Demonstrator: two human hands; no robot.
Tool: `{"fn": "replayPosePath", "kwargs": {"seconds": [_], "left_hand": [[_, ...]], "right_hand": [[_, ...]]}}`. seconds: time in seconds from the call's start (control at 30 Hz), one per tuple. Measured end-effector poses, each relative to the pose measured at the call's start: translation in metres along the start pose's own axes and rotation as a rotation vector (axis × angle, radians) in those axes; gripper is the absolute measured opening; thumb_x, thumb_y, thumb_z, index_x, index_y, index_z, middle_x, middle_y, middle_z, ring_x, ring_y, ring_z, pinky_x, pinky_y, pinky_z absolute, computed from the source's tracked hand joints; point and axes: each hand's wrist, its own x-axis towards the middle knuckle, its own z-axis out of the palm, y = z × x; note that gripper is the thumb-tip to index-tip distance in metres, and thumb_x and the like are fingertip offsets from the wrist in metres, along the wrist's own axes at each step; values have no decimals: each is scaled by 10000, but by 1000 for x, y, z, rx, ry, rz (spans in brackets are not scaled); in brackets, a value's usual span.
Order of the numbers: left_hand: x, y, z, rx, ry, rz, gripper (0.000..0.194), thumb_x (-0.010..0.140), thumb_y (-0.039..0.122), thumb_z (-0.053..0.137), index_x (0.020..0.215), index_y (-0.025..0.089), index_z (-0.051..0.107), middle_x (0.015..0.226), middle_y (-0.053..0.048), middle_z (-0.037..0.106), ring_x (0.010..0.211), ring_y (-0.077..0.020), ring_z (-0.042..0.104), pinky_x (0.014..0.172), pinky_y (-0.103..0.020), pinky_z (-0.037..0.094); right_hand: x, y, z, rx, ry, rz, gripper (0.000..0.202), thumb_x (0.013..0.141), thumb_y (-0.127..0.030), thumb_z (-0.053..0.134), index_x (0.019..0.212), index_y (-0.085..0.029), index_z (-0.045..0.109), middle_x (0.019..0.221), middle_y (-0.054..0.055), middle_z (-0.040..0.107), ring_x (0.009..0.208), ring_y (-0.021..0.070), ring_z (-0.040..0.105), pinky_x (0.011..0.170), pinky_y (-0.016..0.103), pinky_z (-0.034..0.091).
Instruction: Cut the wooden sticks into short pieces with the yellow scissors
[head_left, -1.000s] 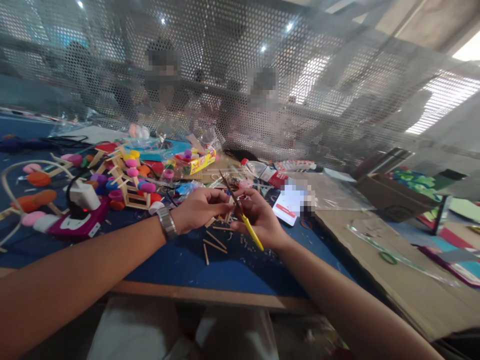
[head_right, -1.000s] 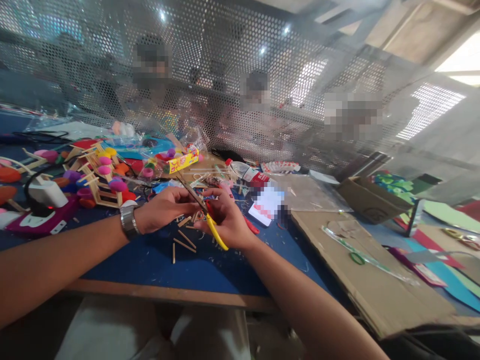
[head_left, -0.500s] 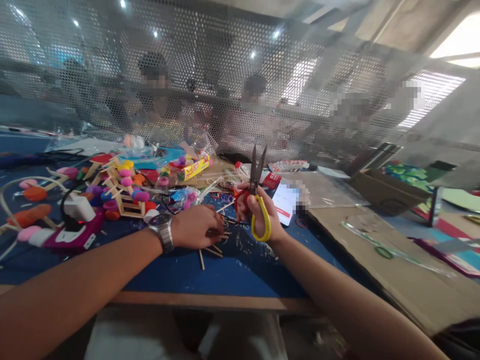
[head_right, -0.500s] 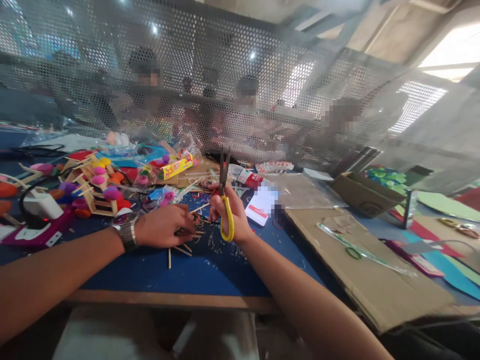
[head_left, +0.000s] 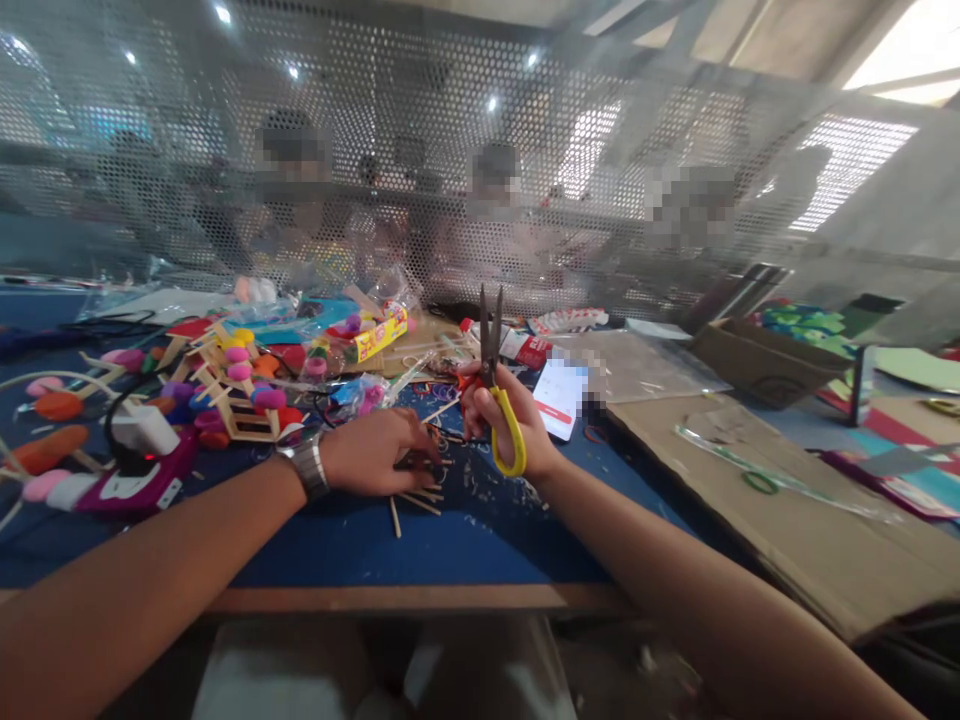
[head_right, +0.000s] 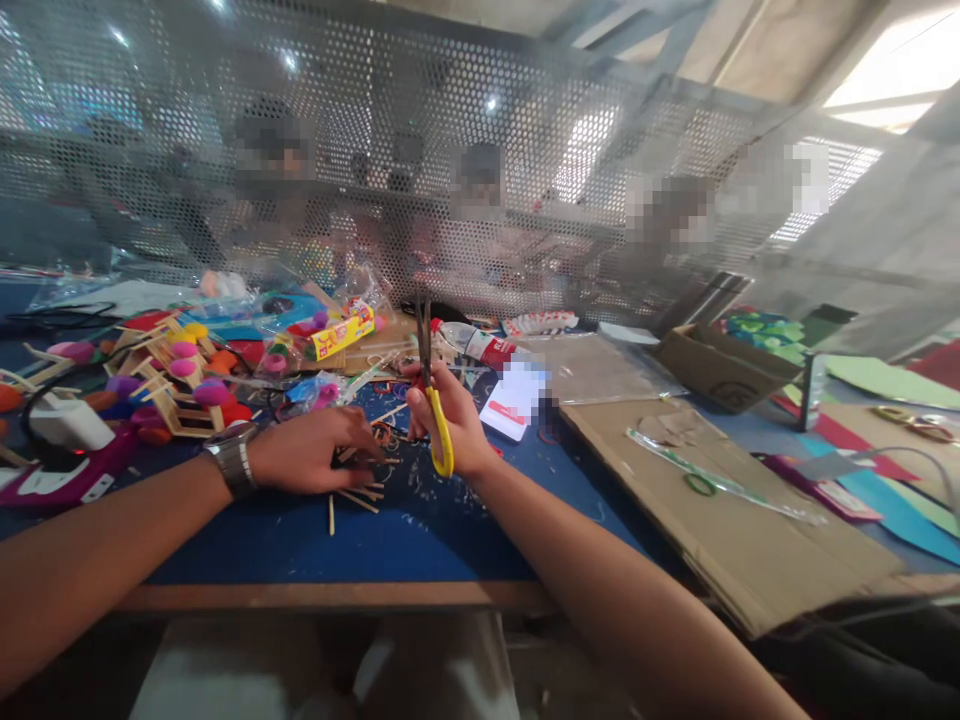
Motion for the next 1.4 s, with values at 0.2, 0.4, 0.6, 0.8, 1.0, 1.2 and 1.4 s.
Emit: {"fn": "replayPosePath", "kwargs": {"seconds": [0.2, 0.4, 0.6, 0.8, 1.0, 1.2, 1.4], "left_hand": [[0, -11, -9, 269, 200, -364, 217, 886, 276, 592, 987, 166, 750, 858, -80, 737, 900, -247, 644, 850, -357, 446], [0, -12, -7, 274, 62, -422, 266, 857, 421, 652, 824, 178, 754, 756, -54, 724, 735, -198, 622, 699, -297, 416], [2, -9, -6, 290, 53, -504, 215, 868, 350, 618, 836, 188, 756, 808, -56, 746, 789, -205, 645, 701, -296, 421], [3, -9, -6, 191, 230, -607, 155, 812, 286, 632, 777, 172, 730, 753, -46, 723, 706, -181, 626, 644, -285, 401], [4, -14, -3, -103, 604, -458, 244, 860, 356, 572, 747, 153, 646, 685, -24, 649, 629, -142, 545, 605, -268, 406], [4, -10, 5, -358, 640, -312, 208, 976, 361, 446, 892, 182, 506, 645, 18, 618, 603, -121, 576, 641, -256, 460], [6, -10, 7, -512, 759, -312, 196, 1013, 385, 369, 925, 213, 403, 530, 73, 531, 469, -102, 491, 505, -220, 388]], "right_hand": [[0, 0, -1, -1, 2, 3, 461, 849, -629, 652, 1095, -245, 585, 642, -79, 461, 461, 88, 473, 454, 239, 435], [1, 1, -1, 20, 51, -34, 453, 872, -642, 601, 1082, -241, 582, 701, -41, 561, 487, 112, 549, 458, 252, 423], [5, 4, -3, 14, 125, -83, 406, 857, -607, 644, 1077, -270, 597, 746, -37, 530, 567, 115, 519, 538, 267, 441], [6, 5, -3, 12, 123, -73, 416, 851, -622, 633, 1071, -271, 587, 748, -36, 531, 566, 121, 501, 537, 272, 430], [3, 1, -2, 21, 96, -14, 442, 843, -636, 646, 1051, -250, 592, 723, -40, 559, 521, 110, 526, 491, 260, 414], [2, -2, 2, -27, 83, 87, 489, 816, -655, 663, 1034, -226, 578, 644, -63, 548, 396, 100, 520, 371, 240, 402], [1, -6, 4, -91, 101, 167, 500, 738, -562, 786, 1030, -219, 570, 545, -106, 532, 312, 87, 485, 306, 210, 381]]}}
